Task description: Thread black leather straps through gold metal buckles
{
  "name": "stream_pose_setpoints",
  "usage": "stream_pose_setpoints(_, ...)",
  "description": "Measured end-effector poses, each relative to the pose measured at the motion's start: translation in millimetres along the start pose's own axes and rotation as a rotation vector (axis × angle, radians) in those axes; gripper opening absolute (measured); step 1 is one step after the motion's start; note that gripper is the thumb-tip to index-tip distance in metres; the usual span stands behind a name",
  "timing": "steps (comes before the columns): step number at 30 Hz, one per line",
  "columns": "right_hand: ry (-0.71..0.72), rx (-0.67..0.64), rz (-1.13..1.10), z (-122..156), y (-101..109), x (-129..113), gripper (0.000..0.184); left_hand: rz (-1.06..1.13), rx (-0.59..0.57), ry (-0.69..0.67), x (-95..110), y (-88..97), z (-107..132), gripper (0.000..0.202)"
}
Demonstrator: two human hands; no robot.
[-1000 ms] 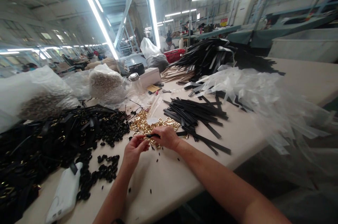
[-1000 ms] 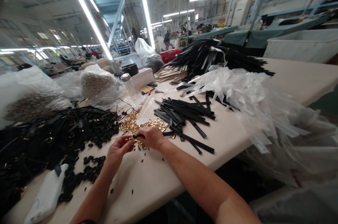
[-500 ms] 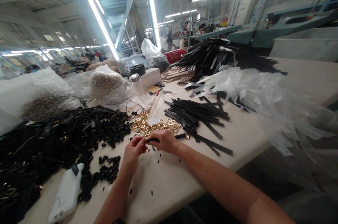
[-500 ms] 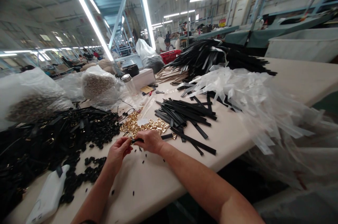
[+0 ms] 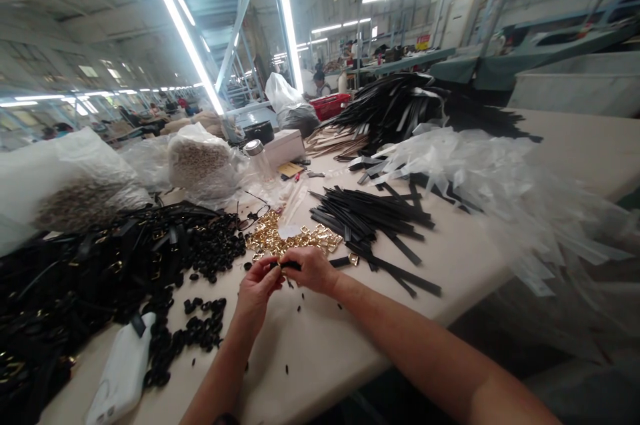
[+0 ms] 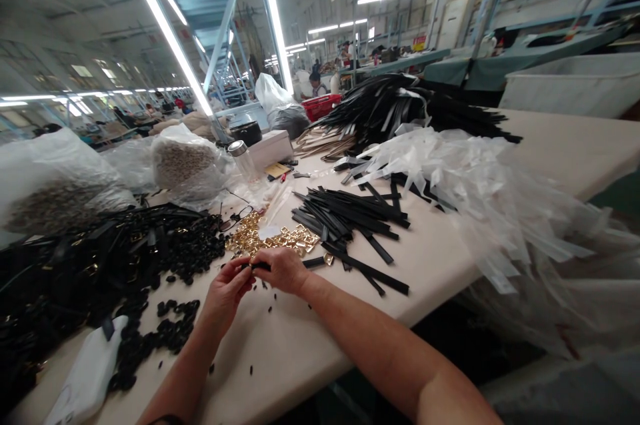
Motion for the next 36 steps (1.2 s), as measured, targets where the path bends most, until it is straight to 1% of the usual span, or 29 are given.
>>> stream_pose_setpoints(3, 0.003, -0.022, -0.092, 0, 3, -2, 0.016, 0.052, 0.040, -0.027, 4, 1.0, 0, 0.039)
stream_pose_setpoints(5, -0.022, -0.063, -0.141, -1, 7, -4, 0.020, 0.133, 0.085, -0.028, 7, 5.6, -3, 0.039)
stream_pose_setpoints(8, -0.102, -0.163, -0.128, -2, 11, -3, 0.014, 0.264, 0.152, 0.014, 9, 12.9, -7, 0.037)
stream_pose_setpoints(9, -0.109, -0.185, -0.108, -2, 11, -3, 0.011, 0.296, 0.162, 0.040, 8, 13.9, -8, 0.036)
stream_pose_setpoints(11, -0.067, -0.196, -0.073, -1, 8, -5, 0.009, 0.331, 0.147, 0.102, 3, 12.8, -8, 0.030)
stream_pose_setpoints(12, -0.032, -0.191, -0.065, 0, 5, -6, 0.011, 0.338, 0.132, 0.130, 1, 11.3, -8, 0.027)
stream_pose_setpoints(14, 0.028, -0.187, -0.074, 1, 0, -7, 0.020, 0.329, 0.102, 0.168, -4, 7.8, -7, 0.021)
stream_pose_setpoints(16, 0.058, -0.191, -0.094, 3, -4, -8, 0.028, 0.307, 0.089, 0.182, -7, 5.8, -6, 0.020)
stream_pose_setpoints(17, 0.063, -0.192, -0.091, 4, -5, -8, 0.028, 0.293, 0.088, 0.184, -8, 5.4, -5, 0.021)
stream_pose_setpoints(20, 0.068, -0.198, -0.035, 4, -7, -6, 0.014, 0.251, 0.097, 0.176, -7, 5.1, -4, 0.027)
stream_pose_setpoints(23, 0.070, -0.209, -0.003, 3, -6, -6, 0.013, 0.230, 0.105, 0.152, -4, 4.5, -3, 0.035)
stream_pose_setpoints(26, 0.057, -0.232, 0.004, 2, -3, -9, 0.007, 0.204, 0.085, 0.140, -1, 4.2, -1, 0.039)
stream_pose_setpoints(30, 0.073, -0.309, 0.011, 2, -1, -17, 0.007, 0.207, 0.032, 0.169, -1, 4.7, 1, 0.040)
stream_pose_setpoints(32, 0.094, -0.298, 0.059, 2, -2, -17, 0.008, 0.200, 0.008, 0.182, -1, 3.7, 1, 0.040)
stream_pose_setpoints(34, 0.104, -0.259, 0.135, 3, -4, -16, 0.006, 0.180, 0.005, 0.171, 0, 1.9, 1, 0.039)
stream_pose_setpoints(36, 0.110, -0.237, 0.174, 4, -5, -13, 0.010, 0.155, 0.010, 0.145, 1, -0.5, 1, 0.040)
Point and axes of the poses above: each hand's wrist, its own z-axis away from the middle knuckle, its own y-axis out of the back of the hand, x = y × z, the point moved 3 cm from there along -z, towards the middle knuckle, and after that the axes turned 4 degrees about x, right-handed, at the moved point
